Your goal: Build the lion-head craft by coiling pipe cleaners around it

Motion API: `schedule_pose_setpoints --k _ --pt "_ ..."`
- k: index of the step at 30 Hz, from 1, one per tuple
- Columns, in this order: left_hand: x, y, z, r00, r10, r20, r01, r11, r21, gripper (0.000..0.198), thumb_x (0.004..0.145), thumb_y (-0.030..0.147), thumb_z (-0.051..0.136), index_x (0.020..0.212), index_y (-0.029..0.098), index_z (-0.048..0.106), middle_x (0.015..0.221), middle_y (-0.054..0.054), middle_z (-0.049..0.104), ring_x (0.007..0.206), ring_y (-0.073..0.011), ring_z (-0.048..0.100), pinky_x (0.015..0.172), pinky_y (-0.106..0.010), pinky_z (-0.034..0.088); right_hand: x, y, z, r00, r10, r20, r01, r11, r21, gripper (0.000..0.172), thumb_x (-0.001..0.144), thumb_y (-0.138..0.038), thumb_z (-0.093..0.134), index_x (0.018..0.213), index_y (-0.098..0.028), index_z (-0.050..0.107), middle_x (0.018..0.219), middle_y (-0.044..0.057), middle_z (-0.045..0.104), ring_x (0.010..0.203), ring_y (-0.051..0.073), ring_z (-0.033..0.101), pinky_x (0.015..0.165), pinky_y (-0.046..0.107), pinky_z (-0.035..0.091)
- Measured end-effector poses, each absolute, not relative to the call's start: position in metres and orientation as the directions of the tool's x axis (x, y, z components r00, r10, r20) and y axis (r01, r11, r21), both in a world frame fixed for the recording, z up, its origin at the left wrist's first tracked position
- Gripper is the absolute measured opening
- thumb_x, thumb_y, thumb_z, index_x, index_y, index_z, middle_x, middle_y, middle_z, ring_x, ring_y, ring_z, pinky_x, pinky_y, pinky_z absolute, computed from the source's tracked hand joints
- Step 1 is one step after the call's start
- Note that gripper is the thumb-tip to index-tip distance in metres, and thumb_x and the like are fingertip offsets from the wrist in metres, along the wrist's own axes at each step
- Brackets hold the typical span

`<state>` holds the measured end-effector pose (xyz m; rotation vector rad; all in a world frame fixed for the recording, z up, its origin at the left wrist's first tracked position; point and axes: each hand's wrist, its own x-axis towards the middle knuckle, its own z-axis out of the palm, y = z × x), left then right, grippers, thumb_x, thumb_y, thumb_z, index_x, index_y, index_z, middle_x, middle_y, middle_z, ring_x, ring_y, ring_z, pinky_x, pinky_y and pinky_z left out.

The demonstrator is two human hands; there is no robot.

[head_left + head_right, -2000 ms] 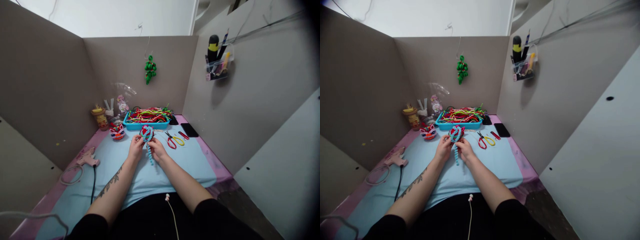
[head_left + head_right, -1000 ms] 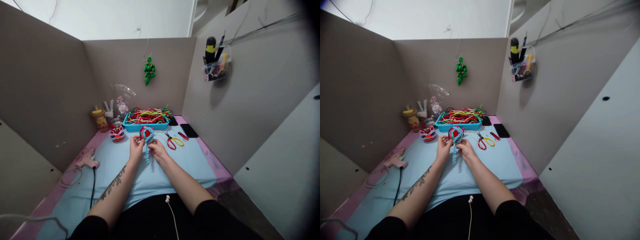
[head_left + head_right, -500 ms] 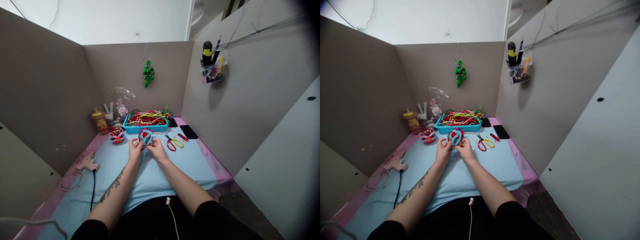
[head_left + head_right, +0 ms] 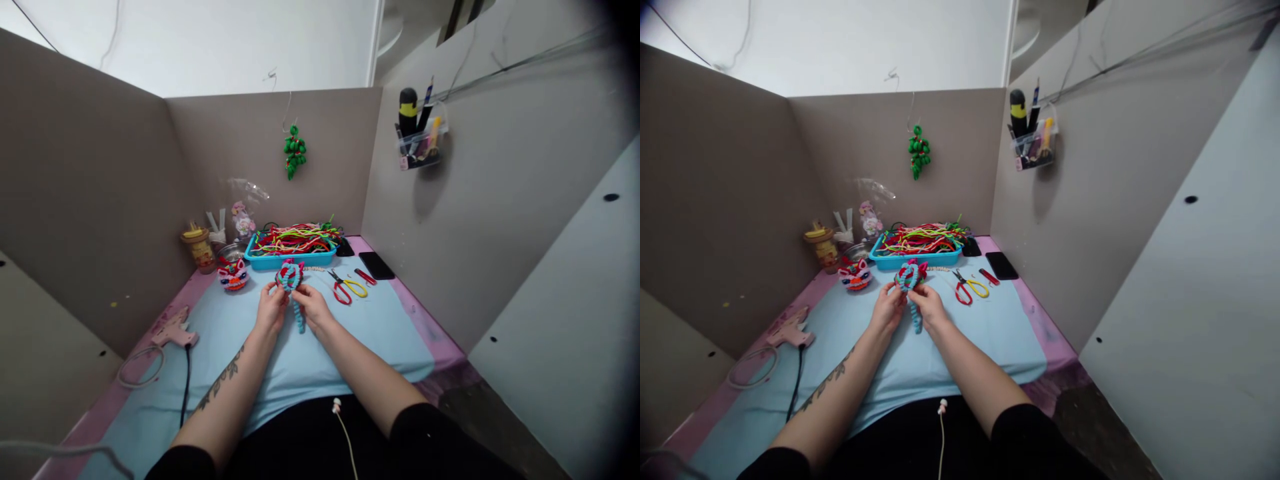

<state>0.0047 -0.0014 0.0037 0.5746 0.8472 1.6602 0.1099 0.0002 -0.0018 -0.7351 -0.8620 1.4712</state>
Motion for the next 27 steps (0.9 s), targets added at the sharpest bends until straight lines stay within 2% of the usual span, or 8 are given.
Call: schedule_pose_setpoints --k 4,11,16,22,24,27 --pt "0.0079 -0.0034 0.0060 -0.238 0.965 -0.108 -0.648 -0.075 0.758 0.050 0.058 0.017 0.081 0.094 0.021 0.046 0.071 0.002 0.064 0.060 -0.0111 0.062 0.052 -0.019 0.041 0.1066 0.0003 -0.0038 -0.079 0.994 0.069 -0.556 0.014 -0.831 0.027 0.052 -0.034 0.079 0.067 -0.018 0.064 0.063 -0.002 0.062 0.056 0.010 0.051 0.056 0.023 0.039" --pt "0.0093 -0.0025 0.0032 -0.203 0.969 -0.139 -0.703 -0.046 0.710 0.036 0.067 0.008 0.073 0.091 0.019 0.048 0.067 0.003 0.061 0.053 -0.0068 0.057 0.049 -0.015 0.044 0.1053 0.0016 -0.0067 -0.021 0.993 0.118 -0.500 0.092 -0.861 0.026 0.053 -0.036 0.079 0.062 -0.016 0.065 0.059 -0.002 0.062 0.055 0.010 0.051 0.058 0.023 0.041" --pt "0.0087 -0.0031 0.0043 -0.157 0.975 -0.156 -0.732 -0.009 0.681 0.030 0.069 0.005 0.071 0.085 0.017 0.049 0.067 0.002 0.060 0.052 -0.0058 0.056 0.048 -0.013 0.044 0.1065 0.0020 -0.0075 -0.035 0.988 0.150 -0.467 0.116 -0.877 0.026 0.054 -0.037 0.078 0.060 -0.016 0.064 0.061 0.000 0.064 0.059 0.013 0.055 0.062 0.026 0.043" --pt "0.0102 -0.0063 0.0081 -0.140 0.976 -0.168 -0.734 0.011 0.679 0.026 0.069 0.005 0.070 0.082 0.016 0.050 0.065 0.002 0.060 0.052 -0.0062 0.056 0.048 -0.013 0.045 0.1083 0.0041 -0.0089 0.016 0.991 0.135 -0.395 0.130 -0.910 0.028 0.051 -0.037 0.080 0.056 -0.016 0.061 0.057 -0.002 0.060 0.055 0.011 0.051 0.060 0.025 0.041" --pt "0.0089 -0.0058 0.0089 -0.150 0.977 -0.155 -0.739 -0.007 0.673 0.027 0.069 0.005 0.071 0.083 0.017 0.051 0.067 0.001 0.061 0.055 -0.0071 0.058 0.051 -0.015 0.046 0.1087 0.0027 -0.0074 -0.014 0.991 0.136 -0.404 0.119 -0.907 0.031 0.053 -0.040 0.079 0.058 -0.017 0.058 0.057 -0.003 0.058 0.055 0.010 0.050 0.058 0.024 0.040" --pt "0.0031 -0.0035 0.0107 -0.200 0.971 -0.134 -0.746 -0.062 0.664 0.029 0.069 0.007 0.072 0.086 0.018 0.051 0.072 0.001 0.063 0.058 -0.0084 0.060 0.054 -0.017 0.047 0.1102 -0.0037 -0.0033 -0.143 0.984 0.104 -0.427 0.034 -0.904 0.037 0.056 -0.044 0.077 0.072 -0.018 0.056 0.064 -0.003 0.059 0.058 0.010 0.054 0.053 0.022 0.038"
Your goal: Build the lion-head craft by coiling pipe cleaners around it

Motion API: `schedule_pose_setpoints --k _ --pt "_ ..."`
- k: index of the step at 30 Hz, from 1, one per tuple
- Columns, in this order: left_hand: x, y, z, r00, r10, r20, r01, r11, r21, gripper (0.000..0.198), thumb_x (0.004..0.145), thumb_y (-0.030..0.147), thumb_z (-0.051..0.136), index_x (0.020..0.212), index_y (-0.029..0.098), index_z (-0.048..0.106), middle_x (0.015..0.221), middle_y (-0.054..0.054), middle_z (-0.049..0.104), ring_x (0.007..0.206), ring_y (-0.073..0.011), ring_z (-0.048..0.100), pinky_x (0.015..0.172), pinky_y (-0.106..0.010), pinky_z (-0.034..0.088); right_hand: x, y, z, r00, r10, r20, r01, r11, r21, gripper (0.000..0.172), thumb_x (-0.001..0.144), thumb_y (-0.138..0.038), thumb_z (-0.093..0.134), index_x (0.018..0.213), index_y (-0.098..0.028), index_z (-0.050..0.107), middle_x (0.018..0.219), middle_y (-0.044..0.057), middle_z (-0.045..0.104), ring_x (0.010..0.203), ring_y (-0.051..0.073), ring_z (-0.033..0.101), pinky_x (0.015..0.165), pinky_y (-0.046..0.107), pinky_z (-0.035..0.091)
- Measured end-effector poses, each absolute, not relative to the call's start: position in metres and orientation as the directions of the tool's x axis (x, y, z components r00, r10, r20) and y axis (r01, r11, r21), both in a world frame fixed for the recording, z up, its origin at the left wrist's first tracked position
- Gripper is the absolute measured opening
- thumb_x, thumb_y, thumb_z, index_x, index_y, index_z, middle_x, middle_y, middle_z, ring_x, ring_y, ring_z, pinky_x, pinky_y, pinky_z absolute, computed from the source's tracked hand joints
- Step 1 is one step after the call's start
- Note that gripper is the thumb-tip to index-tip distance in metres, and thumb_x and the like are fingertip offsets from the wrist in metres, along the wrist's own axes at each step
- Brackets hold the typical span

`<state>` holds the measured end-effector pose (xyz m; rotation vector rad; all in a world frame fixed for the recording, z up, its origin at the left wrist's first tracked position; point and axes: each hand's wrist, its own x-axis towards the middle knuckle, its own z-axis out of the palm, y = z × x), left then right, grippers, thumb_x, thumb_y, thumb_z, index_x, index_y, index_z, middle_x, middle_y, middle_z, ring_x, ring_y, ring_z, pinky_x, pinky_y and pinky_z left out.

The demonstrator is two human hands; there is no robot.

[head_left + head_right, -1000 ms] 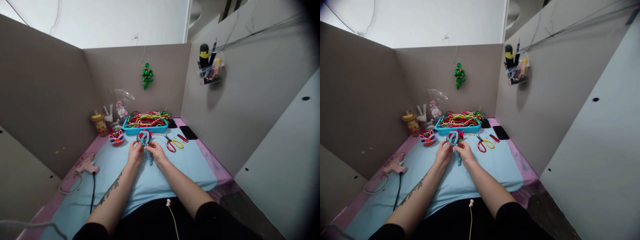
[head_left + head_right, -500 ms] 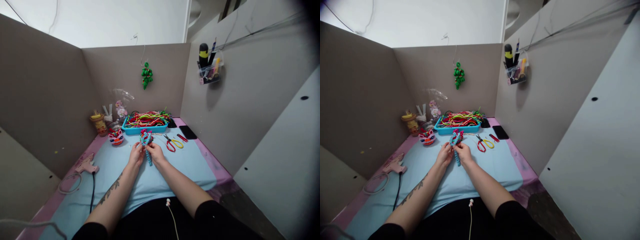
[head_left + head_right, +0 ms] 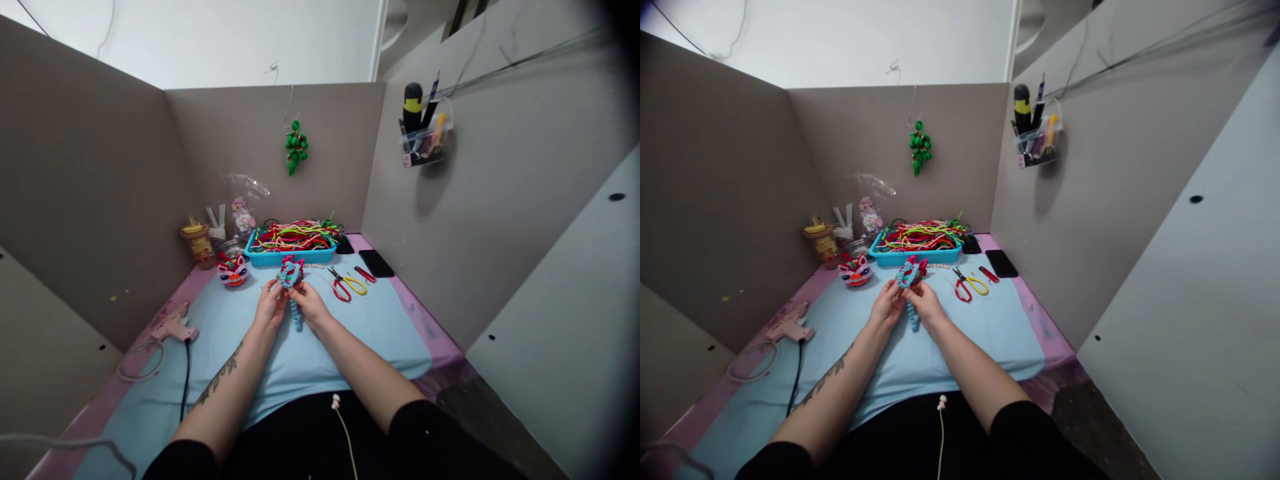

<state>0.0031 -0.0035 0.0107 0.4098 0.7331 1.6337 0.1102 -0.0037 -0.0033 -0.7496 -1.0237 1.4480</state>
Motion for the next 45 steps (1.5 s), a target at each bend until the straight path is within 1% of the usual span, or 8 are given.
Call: schedule_pose_setpoints --k 4,7,14,20,28,31,40,45 --pt "-0.008 0.000 0.012 -0.273 0.951 -0.146 -0.732 -0.107 0.673 0.027 0.073 0.010 0.069 0.088 0.020 0.050 0.071 0.002 0.063 0.058 -0.0085 0.059 0.055 -0.018 0.045 0.114 -0.015 0.001 -0.378 0.926 -0.006 -0.334 -0.142 -0.932 0.051 0.053 -0.038 0.079 0.090 -0.021 0.048 0.069 -0.005 0.059 0.059 0.012 0.060 0.047 0.019 0.035" --pt "-0.014 0.002 0.012 -0.284 0.951 -0.120 -0.725 -0.132 0.676 0.026 0.076 0.013 0.067 0.092 0.023 0.049 0.073 0.003 0.063 0.060 -0.0093 0.060 0.057 -0.019 0.045 0.115 -0.019 0.001 -0.428 0.904 0.002 -0.285 -0.133 -0.949 0.050 0.055 -0.030 0.076 0.094 -0.023 0.046 0.064 -0.008 0.056 0.053 0.011 0.058 0.046 0.019 0.034" --pt "-0.025 0.007 0.012 -0.199 0.976 -0.083 -0.711 -0.086 0.698 0.013 0.081 0.020 0.061 0.093 0.019 0.057 0.078 -0.001 0.064 0.067 -0.0121 0.062 0.067 -0.026 0.049 0.125 -0.011 0.005 -0.130 0.975 0.178 -0.286 0.135 -0.948 0.023 0.061 -0.023 0.064 0.083 -0.019 0.057 0.065 -0.005 0.057 0.053 0.009 0.051 0.053 0.023 0.040" --pt "-0.025 0.002 0.016 -0.084 0.996 0.026 -0.667 -0.076 0.741 0.028 0.071 0.023 0.072 0.095 0.018 0.058 0.088 -0.004 0.065 0.075 -0.0148 0.064 0.069 -0.027 0.050 0.135 -0.004 0.004 -0.012 0.975 0.220 -0.276 0.208 -0.938 0.023 0.064 -0.029 0.067 0.084 -0.018 0.065 0.064 -0.002 0.060 0.061 0.014 0.055 0.066 0.029 0.045" --pt "-0.013 -0.002 0.017 -0.185 0.976 0.113 -0.567 -0.200 0.799 0.049 0.052 0.014 0.082 0.094 0.018 0.057 0.084 0.000 0.064 0.071 -0.0121 0.063 0.068 -0.023 0.047 0.135 -0.011 0.009 0.017 0.859 0.511 0.246 0.492 -0.835 0.017 0.070 -0.033 0.065 0.079 -0.019 0.067 0.084 0.005 0.064 0.075 0.018 0.056 0.076 0.032 0.045" --pt "-0.007 -0.004 0.017 -0.184 0.972 0.146 -0.538 -0.224 0.813 0.050 0.052 0.015 0.083 0.095 0.018 0.057 0.085 0.000 0.064 0.070 -0.0110 0.062 0.070 -0.023 0.047 0.129 -0.011 0.006 -0.028 0.868 0.495 0.209 0.490 -0.846 0.014 0.073 -0.030 0.062 0.081 -0.020 0.067 0.084 0.004 0.065 0.077 0.017 0.056 0.076 0.031 0.046" --pt "-0.001 -0.005 0.014 -0.188 0.963 0.195 -0.476 -0.263 0.839 0.049 0.052 0.018 0.083 0.095 0.016 0.059 0.086 -0.002 0.065 0.074 -0.0127 0.061 0.073 -0.025 0.047 0.117 -0.003 0.000 -0.216 0.965 0.149 -0.234 0.097 -0.967 0.027 0.067 -0.043 0.064 0.063 -0.017 0.060 0.059 -0.001 0.058 0.054 0.010 0.049 0.055 0.023 0.040" --pt "-0.001 -0.004 0.012 -0.198 0.961 0.196 -0.438 -0.265 0.859 0.050 0.051 0.019 0.084 0.095 0.016 0.060 0.089 -0.003 0.065 0.076 -0.0130 0.061 0.075 -0.025 0.047 0.121 -0.003 -0.002 -0.114 0.956 0.272 -0.079 0.264 -0.961 0.016 0.071 -0.035 0.059 0.066 -0.019 0.061 0.061 -0.002 0.058 0.058 0.012 0.051 0.061 0.025 0.041"
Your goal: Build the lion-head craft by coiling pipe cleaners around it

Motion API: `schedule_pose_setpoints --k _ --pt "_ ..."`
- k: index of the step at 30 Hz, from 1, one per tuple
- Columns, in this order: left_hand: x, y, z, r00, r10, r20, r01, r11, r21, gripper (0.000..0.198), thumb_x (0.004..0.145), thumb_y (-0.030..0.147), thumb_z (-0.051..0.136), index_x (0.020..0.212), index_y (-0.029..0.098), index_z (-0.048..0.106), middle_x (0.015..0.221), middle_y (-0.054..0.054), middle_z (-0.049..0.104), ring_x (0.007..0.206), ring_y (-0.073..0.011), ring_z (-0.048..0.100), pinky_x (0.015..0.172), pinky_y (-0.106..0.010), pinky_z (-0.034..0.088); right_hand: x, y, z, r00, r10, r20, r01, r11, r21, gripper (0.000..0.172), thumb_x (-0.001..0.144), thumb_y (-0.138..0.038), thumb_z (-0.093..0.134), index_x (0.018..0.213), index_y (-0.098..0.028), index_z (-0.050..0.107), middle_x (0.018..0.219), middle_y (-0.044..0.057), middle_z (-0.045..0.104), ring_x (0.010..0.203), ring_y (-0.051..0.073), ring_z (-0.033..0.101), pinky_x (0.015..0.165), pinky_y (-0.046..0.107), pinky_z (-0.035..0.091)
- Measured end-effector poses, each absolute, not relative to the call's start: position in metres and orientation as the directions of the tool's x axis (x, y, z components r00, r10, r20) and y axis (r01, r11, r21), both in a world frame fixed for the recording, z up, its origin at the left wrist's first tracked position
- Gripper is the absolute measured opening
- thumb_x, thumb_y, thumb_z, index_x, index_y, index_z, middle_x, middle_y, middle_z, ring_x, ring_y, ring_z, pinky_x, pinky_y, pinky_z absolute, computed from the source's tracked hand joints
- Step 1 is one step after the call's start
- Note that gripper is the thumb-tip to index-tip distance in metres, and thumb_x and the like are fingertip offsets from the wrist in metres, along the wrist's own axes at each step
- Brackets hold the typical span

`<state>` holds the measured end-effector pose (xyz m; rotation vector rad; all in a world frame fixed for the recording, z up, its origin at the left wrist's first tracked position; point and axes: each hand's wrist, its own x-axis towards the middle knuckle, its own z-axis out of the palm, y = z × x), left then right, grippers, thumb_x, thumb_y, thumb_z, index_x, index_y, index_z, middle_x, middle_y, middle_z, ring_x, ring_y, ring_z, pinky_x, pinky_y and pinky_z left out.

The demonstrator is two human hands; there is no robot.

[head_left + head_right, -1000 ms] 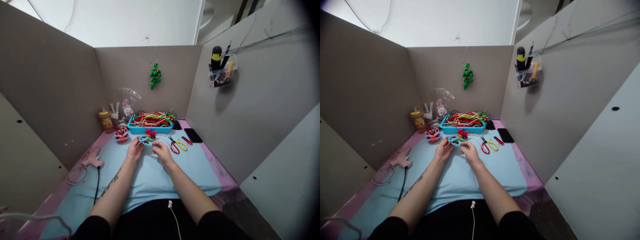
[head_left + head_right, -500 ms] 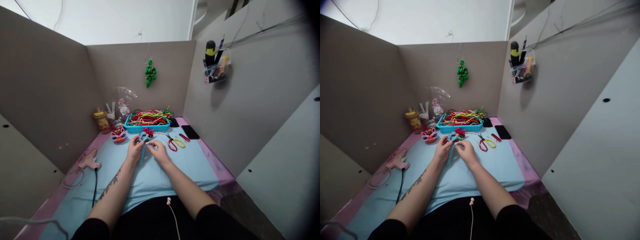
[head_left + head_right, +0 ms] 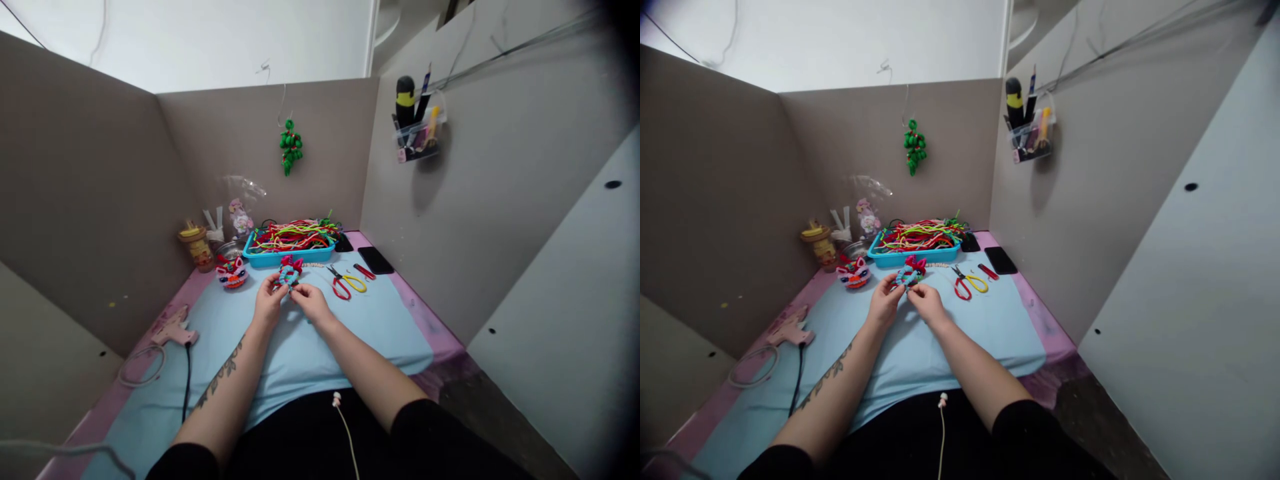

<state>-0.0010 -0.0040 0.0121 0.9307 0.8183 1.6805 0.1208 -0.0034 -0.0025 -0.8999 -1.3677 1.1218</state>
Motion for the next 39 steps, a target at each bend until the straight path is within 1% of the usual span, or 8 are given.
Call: schedule_pose_setpoints --k 4,7,15,21,28,31,35,39 --pt "-0.001 -0.005 0.012 -0.219 0.951 0.218 -0.376 -0.288 0.881 0.046 0.054 0.020 0.083 0.094 0.016 0.061 0.090 -0.003 0.065 0.074 -0.0123 0.062 0.074 -0.025 0.047 0.124 -0.009 -0.003 -0.063 0.879 0.472 0.241 0.472 -0.848 0.012 0.076 -0.024 0.056 0.081 -0.021 0.067 0.081 0.003 0.066 0.079 0.018 0.058 0.077 0.031 0.044" --pt "0.000 -0.008 0.014 -0.202 0.955 0.217 -0.334 -0.275 0.902 0.044 0.054 0.020 0.083 0.093 0.015 0.062 0.089 -0.004 0.067 0.072 -0.0128 0.062 0.072 -0.025 0.047 0.126 -0.013 -0.001 -0.105 0.833 0.543 0.388 0.537 -0.749 0.015 0.079 -0.019 0.054 0.084 -0.022 0.068 0.088 0.005 0.067 0.087 0.020 0.057 0.083 0.034 0.042" --pt "0.002 -0.010 0.015 -0.187 0.965 0.182 -0.323 -0.236 0.917 0.041 0.053 0.018 0.083 0.090 0.014 0.065 0.082 -0.004 0.068 0.068 -0.0130 0.062 0.069 -0.025 0.046 0.130 -0.016 0.002 -0.149 0.726 0.671 0.602 0.605 -0.521 0.017 0.086 -0.019 0.051 0.083 -0.022 0.067 0.084 0.007 0.065 0.084 0.023 0.054 0.080 0.035 0.039" --pt "0.003 -0.010 0.012 -0.168 0.972 0.164 -0.321 -0.211 0.923 0.039 0.053 0.020 0.083 0.088 0.013 0.067 0.082 -0.005 0.069 0.067 -0.0136 0.062 0.069 -0.025 0.047 0.129 -0.017 0.004 -0.134 0.668 0.732 0.680 0.599 -0.423 0.020 0.089 -0.023 0.048 0.081 -0.022 0.066 0.084 0.007 0.063 0.085 0.022 0.050 0.080 0.035 0.038" --pt "0.003 -0.010 0.009 -0.149 0.974 0.169 -0.318 -0.209 0.925 0.037 0.054 0.021 0.083 0.087 0.013 0.068 0.081 -0.004 0.069 0.069 -0.0137 0.062 0.071 -0.025 0.047 0.131 -0.014 0.001 -0.079 0.683 0.726 0.632 0.598 -0.493 0.013 0.085 -0.017 0.050 0.082 -0.020 0.062 0.083 0.007 0.061 0.086 0.022 0.051 0.081 0.035 0.040" --pt "0.001 -0.010 0.011 -0.131 0.982 0.134 -0.436 -0.178 0.882 0.040 0.052 0.020 0.084 0.087 0.014 0.066 0.080 -0.004 0.068 0.070 -0.0139 0.062 0.071 -0.026 0.047 0.131 -0.012 0.000 -0.049 0.708 0.705 0.580 0.594 -0.557 0.010 0.081 -0.019 0.053 0.088 -0.020 0.060 0.088 0.007 0.060 0.089 0.022 0.052 0.083 0.036 0.041" --pt "-0.006 -0.009 0.016 -0.109 0.990 0.085 -0.617 -0.134 0.775 0.040 0.056 0.020 0.082 0.091 0.017 0.063 0.084 -0.004 0.067 0.075 -0.0151 0.064 0.075 -0.029 0.049 0.128 -0.010 -0.002 -0.024 0.743 0.669 0.452 0.605 -0.655 0.025 0.076 -0.023 0.058 0.101 -0.020 0.055 0.098 0.009 0.059 0.096 0.023 0.053 0.086 0.036 0.043" --pt "-0.010 -0.008 0.019 -0.110 0.990 0.093 -0.684 -0.143 0.715 0.037 0.061 0.014 0.078 0.094 0.019 0.060 0.088 -0.003 0.066 0.080 -0.0145 0.064 0.082 -0.031 0.048 0.127 -0.012 -0.001 0.001 0.815 0.580 0.321 0.549 -0.772 0.026 0.076 -0.024 0.058 0.101 -0.021 0.054 0.099 0.006 0.060 0.093 0.021 0.055 0.084 0.033 0.044"
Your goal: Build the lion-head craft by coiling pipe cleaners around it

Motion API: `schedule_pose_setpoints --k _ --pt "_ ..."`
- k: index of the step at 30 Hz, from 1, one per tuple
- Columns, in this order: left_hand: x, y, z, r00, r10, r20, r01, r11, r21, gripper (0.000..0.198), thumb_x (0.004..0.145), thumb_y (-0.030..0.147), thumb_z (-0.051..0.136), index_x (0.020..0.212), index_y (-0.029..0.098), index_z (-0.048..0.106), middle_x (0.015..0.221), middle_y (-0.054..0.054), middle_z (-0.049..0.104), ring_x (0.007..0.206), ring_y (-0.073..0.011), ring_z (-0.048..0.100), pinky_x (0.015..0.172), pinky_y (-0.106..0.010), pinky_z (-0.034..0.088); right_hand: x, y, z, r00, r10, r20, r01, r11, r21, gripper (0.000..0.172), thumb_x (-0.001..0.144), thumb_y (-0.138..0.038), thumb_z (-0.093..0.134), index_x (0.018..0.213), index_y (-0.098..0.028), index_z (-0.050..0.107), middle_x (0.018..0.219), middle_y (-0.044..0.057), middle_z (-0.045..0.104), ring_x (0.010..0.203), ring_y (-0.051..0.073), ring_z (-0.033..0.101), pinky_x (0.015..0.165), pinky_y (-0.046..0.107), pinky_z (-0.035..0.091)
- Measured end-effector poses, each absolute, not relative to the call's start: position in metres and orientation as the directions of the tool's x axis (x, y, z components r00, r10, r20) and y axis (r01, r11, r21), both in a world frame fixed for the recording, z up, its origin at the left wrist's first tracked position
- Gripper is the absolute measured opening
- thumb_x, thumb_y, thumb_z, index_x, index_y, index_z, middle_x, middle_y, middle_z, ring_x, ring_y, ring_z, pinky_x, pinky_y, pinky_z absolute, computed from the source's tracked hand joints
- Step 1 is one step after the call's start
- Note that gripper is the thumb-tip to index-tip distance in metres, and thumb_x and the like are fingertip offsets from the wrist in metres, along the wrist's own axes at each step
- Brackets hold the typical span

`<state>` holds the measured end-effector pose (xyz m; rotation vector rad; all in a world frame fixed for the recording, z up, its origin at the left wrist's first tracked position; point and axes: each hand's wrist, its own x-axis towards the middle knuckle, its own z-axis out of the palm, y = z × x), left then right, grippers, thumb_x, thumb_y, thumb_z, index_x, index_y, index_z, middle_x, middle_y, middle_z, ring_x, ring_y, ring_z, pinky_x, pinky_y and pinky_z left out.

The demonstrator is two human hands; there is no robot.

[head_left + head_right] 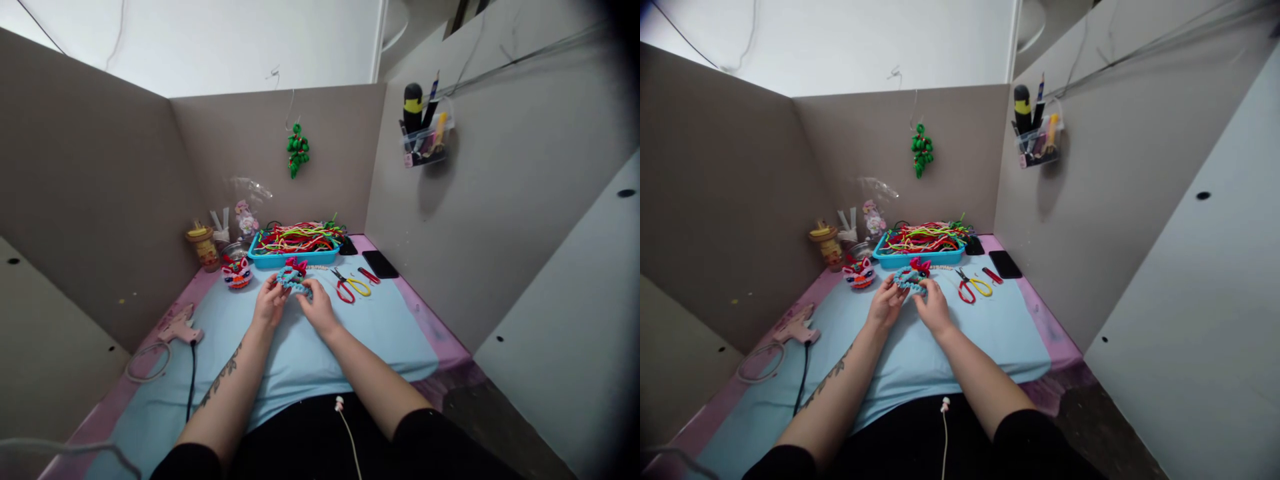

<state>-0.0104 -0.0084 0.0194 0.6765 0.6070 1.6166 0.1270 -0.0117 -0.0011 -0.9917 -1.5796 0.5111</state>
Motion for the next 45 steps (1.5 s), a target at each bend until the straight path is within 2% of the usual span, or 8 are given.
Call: schedule_pose_setpoints --k 5,12,18,21,25,32,39,45 --pt "-0.014 -0.007 0.021 -0.139 0.983 0.120 -0.697 -0.183 0.693 0.037 0.063 0.012 0.076 0.095 0.021 0.059 0.090 -0.003 0.064 0.084 -0.0149 0.063 0.084 -0.031 0.047 0.130 -0.015 0.002 0.074 0.875 0.479 0.181 0.460 -0.869 0.020 0.079 -0.029 0.053 0.097 -0.022 0.057 0.095 0.005 0.062 0.084 0.019 0.057 0.074 0.031 0.045" --pt "-0.020 -0.008 0.022 -0.138 0.984 0.112 -0.713 -0.177 0.678 0.028 0.068 0.020 0.074 0.090 0.021 0.056 0.093 -0.004 0.063 0.087 -0.0174 0.063 0.078 -0.030 0.048 0.136 -0.015 0.008 0.102 0.912 0.397 -0.007 0.400 -0.917 0.023 0.080 -0.034 0.052 0.096 -0.021 0.061 0.079 0.003 0.062 0.069 0.018 0.057 0.067 0.031 0.046" --pt "-0.020 -0.006 0.019 -0.124 0.970 0.208 -0.679 -0.236 0.696 0.043 0.061 0.014 0.079 0.096 0.022 0.057 0.101 -0.005 0.065 0.098 -0.0192 0.062 0.088 -0.032 0.045 0.140 -0.018 0.015 0.207 0.900 0.384 -0.093 0.409 -0.908 0.024 0.080 -0.038 0.054 0.092 -0.019 0.062 0.071 0.001 0.060 0.066 0.016 0.056 0.065 0.029 0.046" --pt "-0.019 -0.004 0.017 -0.106 0.953 0.283 -0.640 -0.284 0.714 0.051 0.057 0.012 0.081 0.101 0.021 0.058 0.103 -0.006 0.065 0.104 -0.0205 0.060 0.096 -0.034 0.041 0.140 -0.016 0.015 0.220 0.900 0.376 -0.118 0.407 -0.906 0.027 0.078 -0.040 0.056 0.093 -0.018 0.063 0.069 0.000 0.060 0.063 0.014 0.055 0.063 0.028 0.045" --pt "-0.017 0.000 0.013 -0.112 0.934 0.340 -0.596 -0.337 0.729 0.050 0.060 0.015 0.081 0.105 0.020 0.058 0.106 -0.007 0.065 0.109 -0.0217 0.059 0.100 -0.036 0.037 0.139 -0.013 0.012 0.206 0.910 0.360 -0.133 0.391 -0.911 0.028 0.077 -0.039 0.058 0.093 -0.018 0.063 0.068 0.000 0.059 0.061 0.014 0.055 0.060 0.027 0.045" --pt "-0.017 0.000 0.015 -0.129 0.930 0.345 -0.597 -0.351 0.721 0.043 0.063 0.018 0.080 0.101 0.018 0.061 0.103 -0.008 0.067 0.105 -0.0212 0.061 0.100 -0.036 0.037 0.137 -0.009 0.004 0.167 0.925 0.341 -0.101 0.361 -0.927 0.025 0.077 -0.038 0.060 0.091 -0.019 0.065 0.065 0.000 0.058 0.060 0.015 0.053 0.058 0.027 0.044" --pt "-0.016 -0.006 0.025 -0.111 0.932 0.344 -0.622 -0.335 0.708 0.041 0.064 0.016 0.078 0.103 0.018 0.063 0.106 -0.008 0.068 0.107 -0.0223 0.059 0.099 -0.035 0.039 0.140 -0.013 0.008 0.137 0.862 0.488 -0.034 0.496 -0.867 0.023 0.080 -0.033 0.057 0.095 -0.021 0.070 0.082 0.003 0.060 0.069 0.014 0.053 0.064 0.028 0.045" --pt "-0.018 -0.008 0.029 -0.104 0.940 0.326 -0.646 -0.313 0.696 0.038 0.068 0.016 0.073 0.105 0.017 0.064 0.107 -0.009 0.067 0.101 -0.0214 0.061 0.094 -0.034 0.043 0.138 -0.015 0.011 0.076 0.894 0.441 -0.159 0.447 -0.880 0.023 0.079 -0.032 0.057 0.097 -0.022 0.067 0.081 0.002 0.061 0.069 0.014 0.055 0.063 0.027 0.046"
